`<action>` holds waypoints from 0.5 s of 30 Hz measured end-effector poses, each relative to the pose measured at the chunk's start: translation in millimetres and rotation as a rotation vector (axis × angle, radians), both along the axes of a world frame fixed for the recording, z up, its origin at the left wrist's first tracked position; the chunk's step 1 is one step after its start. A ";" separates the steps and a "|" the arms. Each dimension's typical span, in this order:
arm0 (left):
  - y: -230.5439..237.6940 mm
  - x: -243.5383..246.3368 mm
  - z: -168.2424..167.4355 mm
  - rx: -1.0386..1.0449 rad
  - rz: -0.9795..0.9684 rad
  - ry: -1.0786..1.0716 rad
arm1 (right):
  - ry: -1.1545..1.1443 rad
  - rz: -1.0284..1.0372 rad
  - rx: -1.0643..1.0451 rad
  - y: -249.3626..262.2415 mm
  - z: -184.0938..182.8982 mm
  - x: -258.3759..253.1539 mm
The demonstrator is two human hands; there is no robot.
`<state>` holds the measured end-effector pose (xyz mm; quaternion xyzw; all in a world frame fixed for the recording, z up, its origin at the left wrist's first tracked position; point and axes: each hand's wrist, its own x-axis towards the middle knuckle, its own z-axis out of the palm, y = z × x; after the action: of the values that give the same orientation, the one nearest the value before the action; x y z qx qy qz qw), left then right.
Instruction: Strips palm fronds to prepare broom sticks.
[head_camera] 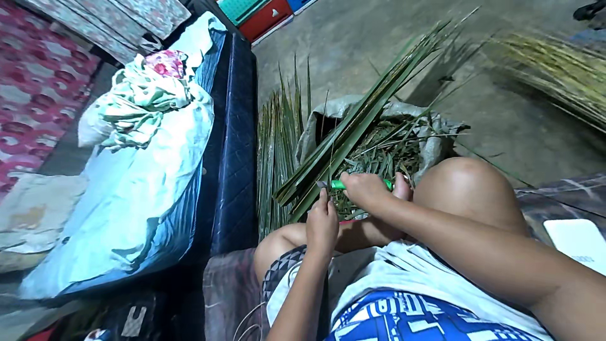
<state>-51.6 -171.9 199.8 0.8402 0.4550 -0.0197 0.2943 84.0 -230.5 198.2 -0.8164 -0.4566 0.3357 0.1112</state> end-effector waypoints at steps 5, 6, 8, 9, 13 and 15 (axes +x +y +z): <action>-5.4 -3.9 -1.5 -0.006 -0.037 0.019 | 0.003 -0.173 -0.034 2.2 -9.9 19.6; -7.1 -5.7 -1.7 -0.011 -0.039 0.018 | -0.001 -0.239 -0.014 1.5 -13.8 28.9; -8.8 -9.4 -1.9 -0.019 -0.031 0.011 | -0.022 -0.325 0.033 -0.9 -16.1 43.7; -8.2 -10.7 -2.2 -0.021 -0.025 0.003 | -0.028 -0.330 0.058 -2.3 -14.9 46.1; 1.2 -14.3 -3.5 -0.122 0.028 -0.152 | 0.116 -0.128 0.102 -9.9 -6.8 22.1; 5.8 -15.0 -5.1 -0.268 0.103 -0.316 | 0.160 0.025 0.106 -13.9 -4.1 3.8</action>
<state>-66.6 -166.1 194.6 0.7620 0.4386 0.0673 0.4716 87.8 -244.4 194.1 -0.7742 -0.4733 0.3767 0.1863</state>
